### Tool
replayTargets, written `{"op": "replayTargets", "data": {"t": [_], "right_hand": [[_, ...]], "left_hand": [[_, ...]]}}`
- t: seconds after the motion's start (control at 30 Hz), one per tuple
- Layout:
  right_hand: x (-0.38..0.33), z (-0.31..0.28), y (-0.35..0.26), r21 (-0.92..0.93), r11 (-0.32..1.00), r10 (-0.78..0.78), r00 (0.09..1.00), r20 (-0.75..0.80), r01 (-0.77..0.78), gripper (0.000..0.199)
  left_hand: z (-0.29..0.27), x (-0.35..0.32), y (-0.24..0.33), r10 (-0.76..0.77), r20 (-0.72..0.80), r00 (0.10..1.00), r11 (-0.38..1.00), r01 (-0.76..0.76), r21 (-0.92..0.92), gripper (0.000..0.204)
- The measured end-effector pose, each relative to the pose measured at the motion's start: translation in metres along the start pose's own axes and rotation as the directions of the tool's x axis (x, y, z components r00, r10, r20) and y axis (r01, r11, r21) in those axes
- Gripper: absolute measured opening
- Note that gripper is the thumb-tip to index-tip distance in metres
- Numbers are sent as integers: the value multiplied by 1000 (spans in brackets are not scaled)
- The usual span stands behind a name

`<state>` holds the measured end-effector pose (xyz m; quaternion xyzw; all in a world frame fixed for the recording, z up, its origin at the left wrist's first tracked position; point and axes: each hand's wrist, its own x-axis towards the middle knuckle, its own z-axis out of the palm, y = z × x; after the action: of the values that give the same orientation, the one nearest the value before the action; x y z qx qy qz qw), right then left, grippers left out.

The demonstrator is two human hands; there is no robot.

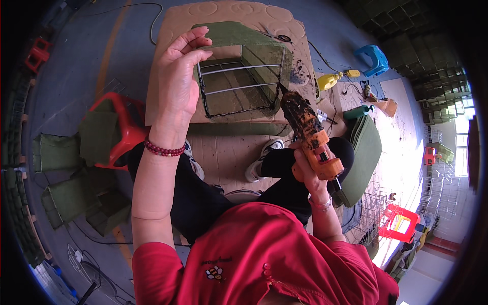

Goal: The recorder uses a hot glue gun and pre-cut fabric to assemble green fabric baskets onto wire frames.

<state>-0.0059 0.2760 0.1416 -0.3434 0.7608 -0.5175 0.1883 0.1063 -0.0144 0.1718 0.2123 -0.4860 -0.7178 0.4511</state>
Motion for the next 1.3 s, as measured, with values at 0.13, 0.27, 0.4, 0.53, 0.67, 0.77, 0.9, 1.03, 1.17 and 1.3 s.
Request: {"op": "replayTargets", "data": {"t": [0.13,0.27,0.4,0.53,0.67,0.77,0.9,1.03,1.17,1.3], "right_hand": [[3,0,-1,46,997,-67,998,18,67,16],[5,1,-5,65,998,10,1000,25,-11,15],[4,2,-1,21,999,-28,999,37,28,13],[4,2,1,-36,997,-61,998,30,62,10],[8,1,-2,-28,998,-60,998,3,60,9],[6,-4,6,-185,977,-97,994,54,106,10],[6,2,17,-83,994,-65,998,1,65,13],[3,2,-2,-56,998,-28,1000,13,29,11],[7,-1,0,-41,999,-8,1000,15,8,11],[3,2,3,-14,1000,15,1000,18,-15,9]], "left_hand": [[1,0,0,12,10,1000,1000,-12,13,36],[0,0,-1,8,10,1000,1000,-8,6,36],[1,-1,-1,-2,4,1000,1000,2,1,36],[1,-1,-1,2,11,1000,1000,-1,-7,37],[0,0,-1,6,10,1000,1000,-6,-1,37],[0,1,-1,7,13,1000,1000,-7,1,37],[-1,2,-2,14,15,1000,1000,-14,-1,38],[-1,1,-2,6,10,1000,1000,-6,-11,38],[-3,1,-3,14,23,1000,1000,-14,-8,38],[-1,1,-2,6,19,1000,1000,-5,-13,38]]}}
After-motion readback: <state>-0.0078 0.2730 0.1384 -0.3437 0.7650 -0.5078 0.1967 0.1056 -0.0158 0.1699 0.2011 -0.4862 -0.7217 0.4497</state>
